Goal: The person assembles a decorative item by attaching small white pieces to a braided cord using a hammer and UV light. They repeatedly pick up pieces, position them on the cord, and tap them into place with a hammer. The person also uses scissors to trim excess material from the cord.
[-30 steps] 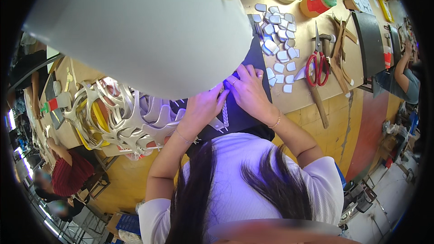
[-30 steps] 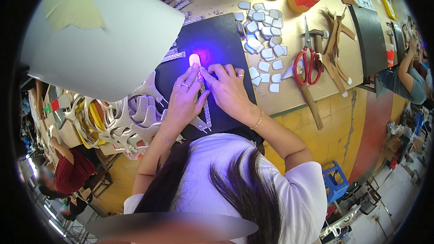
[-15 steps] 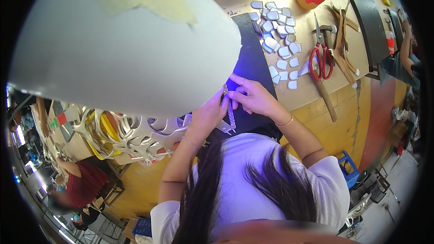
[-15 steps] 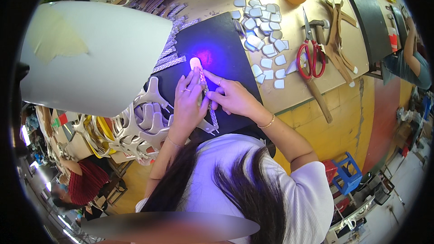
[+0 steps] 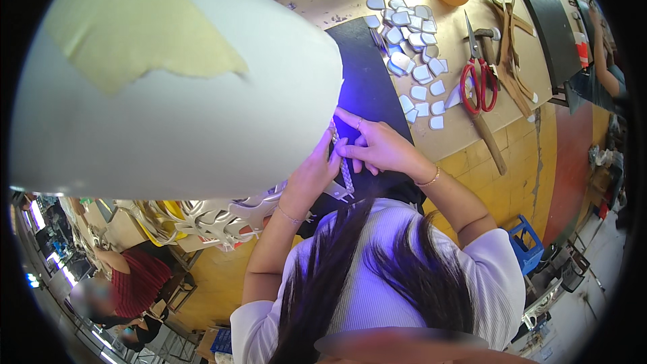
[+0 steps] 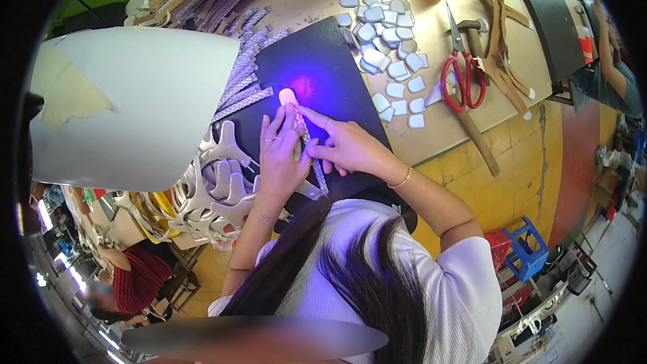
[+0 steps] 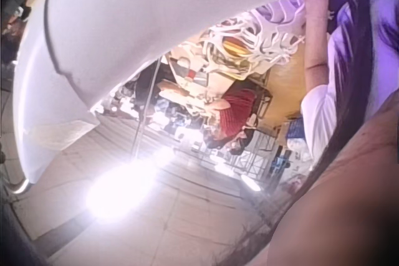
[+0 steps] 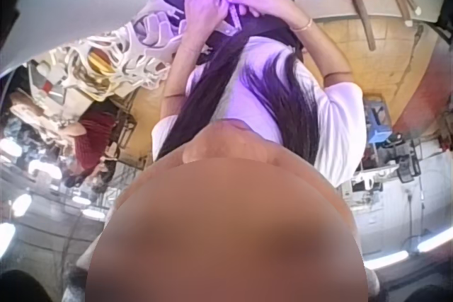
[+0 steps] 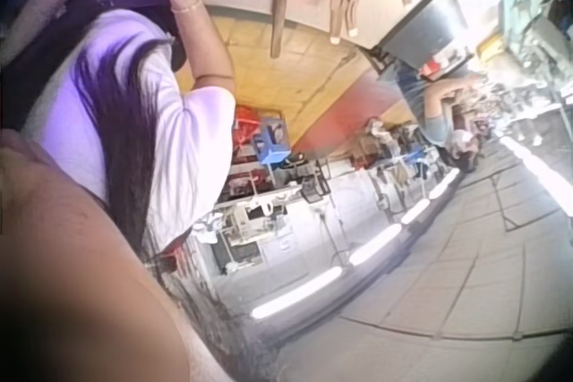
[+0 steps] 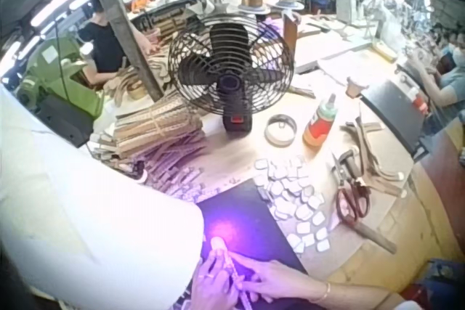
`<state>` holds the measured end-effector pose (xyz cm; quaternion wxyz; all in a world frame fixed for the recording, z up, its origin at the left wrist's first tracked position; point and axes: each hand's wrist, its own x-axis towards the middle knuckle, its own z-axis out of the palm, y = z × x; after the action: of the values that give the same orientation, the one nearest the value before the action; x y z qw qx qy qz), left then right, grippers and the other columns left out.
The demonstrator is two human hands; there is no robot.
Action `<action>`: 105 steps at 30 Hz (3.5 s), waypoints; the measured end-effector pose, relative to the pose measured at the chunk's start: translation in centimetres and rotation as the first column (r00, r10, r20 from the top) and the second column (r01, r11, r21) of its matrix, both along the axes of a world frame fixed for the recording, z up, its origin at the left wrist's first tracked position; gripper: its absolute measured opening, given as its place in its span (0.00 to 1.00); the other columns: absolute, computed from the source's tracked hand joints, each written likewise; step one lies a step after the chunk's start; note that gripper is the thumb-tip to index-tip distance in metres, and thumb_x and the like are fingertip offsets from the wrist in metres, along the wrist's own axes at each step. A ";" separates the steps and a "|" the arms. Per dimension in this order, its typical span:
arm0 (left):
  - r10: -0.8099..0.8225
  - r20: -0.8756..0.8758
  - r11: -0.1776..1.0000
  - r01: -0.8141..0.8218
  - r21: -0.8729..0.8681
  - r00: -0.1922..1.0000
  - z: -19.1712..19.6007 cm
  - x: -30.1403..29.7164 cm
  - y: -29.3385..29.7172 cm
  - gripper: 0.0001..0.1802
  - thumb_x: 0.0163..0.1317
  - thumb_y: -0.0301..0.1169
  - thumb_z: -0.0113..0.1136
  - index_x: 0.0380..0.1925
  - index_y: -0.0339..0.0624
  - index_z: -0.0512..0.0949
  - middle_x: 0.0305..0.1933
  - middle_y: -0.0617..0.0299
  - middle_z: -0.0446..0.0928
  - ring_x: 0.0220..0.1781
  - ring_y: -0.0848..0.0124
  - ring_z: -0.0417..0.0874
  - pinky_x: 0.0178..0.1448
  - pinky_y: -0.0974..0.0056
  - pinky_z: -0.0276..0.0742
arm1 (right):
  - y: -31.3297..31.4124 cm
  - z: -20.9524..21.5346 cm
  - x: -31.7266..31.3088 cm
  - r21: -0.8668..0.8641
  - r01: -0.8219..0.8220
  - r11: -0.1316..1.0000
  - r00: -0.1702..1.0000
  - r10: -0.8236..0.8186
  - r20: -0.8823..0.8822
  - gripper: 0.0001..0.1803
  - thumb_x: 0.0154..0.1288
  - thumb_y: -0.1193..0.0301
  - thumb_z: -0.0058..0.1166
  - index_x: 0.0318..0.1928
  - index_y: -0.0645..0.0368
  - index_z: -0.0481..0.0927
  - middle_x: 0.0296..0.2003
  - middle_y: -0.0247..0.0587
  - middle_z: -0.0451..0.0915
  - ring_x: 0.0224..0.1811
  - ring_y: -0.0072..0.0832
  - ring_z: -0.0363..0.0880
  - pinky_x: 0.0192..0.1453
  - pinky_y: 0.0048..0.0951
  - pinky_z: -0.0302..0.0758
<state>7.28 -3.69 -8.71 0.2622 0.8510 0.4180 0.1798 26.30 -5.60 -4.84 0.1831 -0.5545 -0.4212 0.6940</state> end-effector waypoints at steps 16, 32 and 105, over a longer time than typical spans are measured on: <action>-0.090 -0.076 0.990 0.098 0.101 0.993 0.7 0.4 0.6 0.17 0.58 0.34 0.70 0.41 0.31 0.79 0.70 0.38 0.69 0.71 0.45 0.68 0.74 0.42 0.62 | 1.5 1.1 1.8 0.142 -0.300 0.943 0.932 0.259 0.254 0.44 0.68 0.63 0.62 0.78 0.49 0.53 0.17 0.43 0.81 0.14 0.30 0.79 0.23 0.29 0.79; -0.127 -0.276 0.985 0.153 0.075 0.953 1.7 1.3 0.6 0.08 0.61 0.31 0.62 0.38 0.43 0.75 0.64 0.31 0.70 0.68 0.38 0.69 0.75 0.40 0.61 | 2.9 0.0 3.4 0.312 -0.514 0.799 0.810 0.333 0.482 0.35 0.68 0.70 0.57 0.74 0.47 0.63 0.26 0.47 0.83 0.24 0.36 0.84 0.32 0.37 0.82; -0.059 -0.295 0.938 0.154 0.310 0.954 0.8 1.7 0.4 0.08 0.65 0.32 0.56 0.38 0.40 0.73 0.64 0.25 0.70 0.67 0.39 0.73 0.77 0.43 0.60 | -13.4 0.5 14.7 0.560 -0.026 0.828 0.414 -0.501 0.760 0.11 0.67 0.74 0.60 0.46 0.66 0.77 0.40 0.52 0.78 0.40 0.48 0.79 0.44 0.40 0.76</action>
<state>9.00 -3.31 -7.89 0.0634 0.9212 0.3678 0.1098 40.97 -19.01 -4.35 0.1707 -0.8221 -0.5264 0.1338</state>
